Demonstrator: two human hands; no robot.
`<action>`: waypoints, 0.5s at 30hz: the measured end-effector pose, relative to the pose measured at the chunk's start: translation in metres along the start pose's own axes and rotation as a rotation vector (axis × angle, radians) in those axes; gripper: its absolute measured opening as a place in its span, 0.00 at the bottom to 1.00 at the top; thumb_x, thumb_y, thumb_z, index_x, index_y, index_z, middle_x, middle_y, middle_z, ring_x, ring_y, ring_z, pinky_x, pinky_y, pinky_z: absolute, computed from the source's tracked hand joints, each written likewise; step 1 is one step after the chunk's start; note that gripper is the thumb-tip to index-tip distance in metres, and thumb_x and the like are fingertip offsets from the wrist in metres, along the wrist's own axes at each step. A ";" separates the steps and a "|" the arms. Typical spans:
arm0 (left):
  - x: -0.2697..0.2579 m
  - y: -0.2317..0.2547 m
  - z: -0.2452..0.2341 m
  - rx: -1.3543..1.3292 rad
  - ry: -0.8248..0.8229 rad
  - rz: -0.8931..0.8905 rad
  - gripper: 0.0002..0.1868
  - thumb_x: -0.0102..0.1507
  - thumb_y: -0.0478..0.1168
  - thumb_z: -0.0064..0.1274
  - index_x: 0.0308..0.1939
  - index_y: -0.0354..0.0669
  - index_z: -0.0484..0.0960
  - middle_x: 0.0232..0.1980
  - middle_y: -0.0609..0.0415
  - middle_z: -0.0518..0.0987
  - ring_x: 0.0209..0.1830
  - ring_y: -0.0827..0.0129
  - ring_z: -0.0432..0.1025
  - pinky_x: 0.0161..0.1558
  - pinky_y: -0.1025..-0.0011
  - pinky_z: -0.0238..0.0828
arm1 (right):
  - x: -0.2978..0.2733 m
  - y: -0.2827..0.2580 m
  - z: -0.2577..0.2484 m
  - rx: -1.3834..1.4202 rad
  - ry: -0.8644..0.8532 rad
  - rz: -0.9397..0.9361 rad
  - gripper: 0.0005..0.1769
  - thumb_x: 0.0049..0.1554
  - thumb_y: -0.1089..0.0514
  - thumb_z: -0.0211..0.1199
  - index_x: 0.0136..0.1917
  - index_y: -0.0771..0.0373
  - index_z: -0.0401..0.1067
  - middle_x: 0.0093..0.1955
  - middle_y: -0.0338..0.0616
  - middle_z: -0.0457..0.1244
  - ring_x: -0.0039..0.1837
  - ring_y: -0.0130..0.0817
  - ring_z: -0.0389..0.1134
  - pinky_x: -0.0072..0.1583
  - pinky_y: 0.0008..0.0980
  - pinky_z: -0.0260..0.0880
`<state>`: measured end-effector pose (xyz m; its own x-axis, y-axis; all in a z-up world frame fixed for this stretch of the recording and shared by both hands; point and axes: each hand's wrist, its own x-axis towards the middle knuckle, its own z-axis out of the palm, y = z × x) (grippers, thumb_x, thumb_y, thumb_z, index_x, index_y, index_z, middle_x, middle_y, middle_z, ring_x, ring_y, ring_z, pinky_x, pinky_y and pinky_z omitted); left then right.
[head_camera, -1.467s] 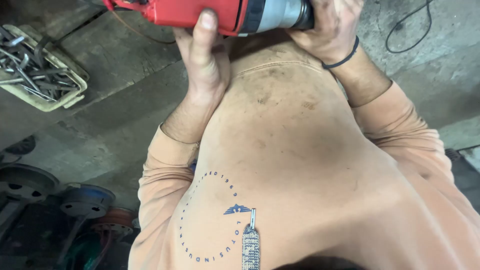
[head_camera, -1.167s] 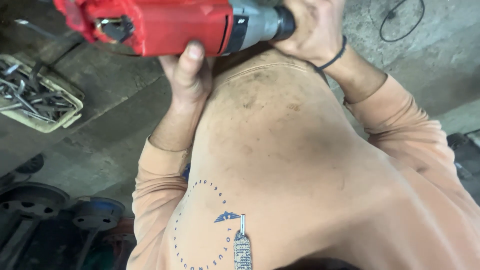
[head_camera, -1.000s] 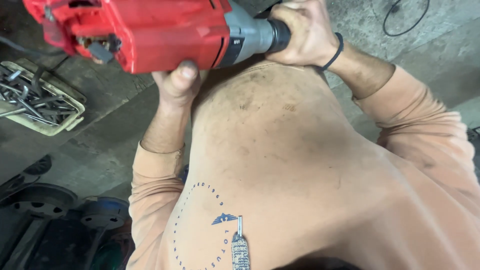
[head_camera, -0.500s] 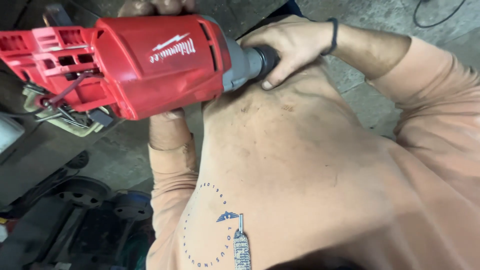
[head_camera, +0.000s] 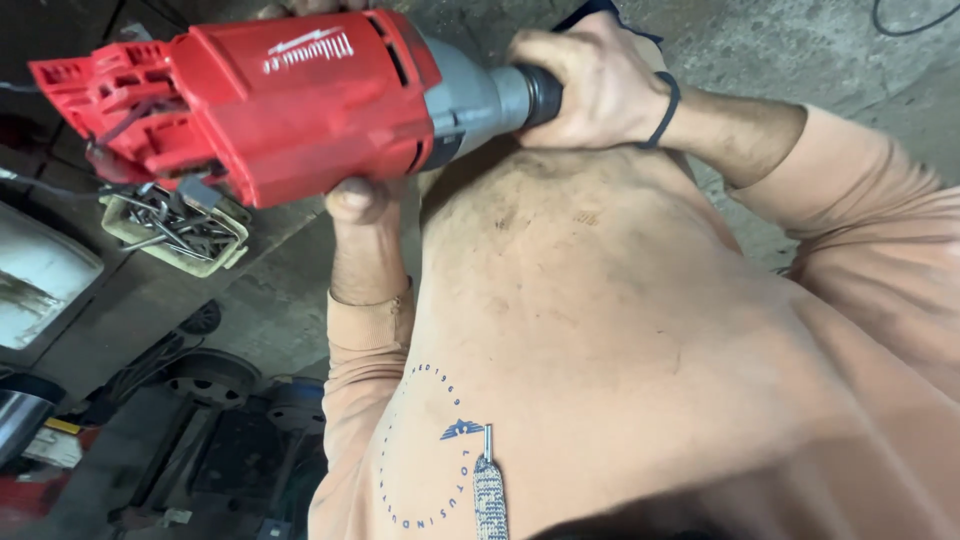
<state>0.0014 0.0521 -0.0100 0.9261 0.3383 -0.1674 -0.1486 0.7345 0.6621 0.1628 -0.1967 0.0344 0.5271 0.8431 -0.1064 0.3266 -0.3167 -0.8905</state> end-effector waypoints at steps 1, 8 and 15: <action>0.013 0.001 0.007 -0.035 -0.031 0.000 0.43 0.55 0.52 0.73 0.68 0.42 0.68 0.64 0.48 0.74 0.67 0.51 0.69 0.70 0.48 0.64 | 0.002 -0.003 -0.002 0.075 -0.148 0.105 0.26 0.42 0.52 0.78 0.52 0.66 0.77 0.38 0.53 0.68 0.41 0.48 0.73 0.45 0.41 0.72; 0.059 0.026 0.086 0.041 -0.360 0.075 0.51 0.42 0.56 0.79 0.62 0.43 0.70 0.57 0.44 0.80 0.61 0.50 0.75 0.68 0.48 0.67 | 0.035 0.033 0.010 0.430 -0.809 -0.169 0.38 0.36 0.41 0.79 0.55 0.66 0.78 0.60 0.53 0.70 0.65 0.49 0.69 0.66 0.43 0.64; 0.029 0.013 0.090 0.020 -0.065 0.247 0.57 0.44 0.55 0.74 0.73 0.45 0.65 0.67 0.50 0.74 0.69 0.58 0.68 0.73 0.57 0.60 | 0.012 -0.013 -0.024 0.052 -0.283 0.020 0.52 0.42 0.38 0.79 0.71 0.65 0.65 0.58 0.57 0.68 0.56 0.55 0.72 0.57 0.46 0.72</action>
<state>0.0576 0.0186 0.0597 0.8827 0.4674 0.0480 -0.3671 0.6223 0.6913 0.1839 -0.1932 0.0554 0.2908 0.9271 -0.2365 0.2740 -0.3176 -0.9078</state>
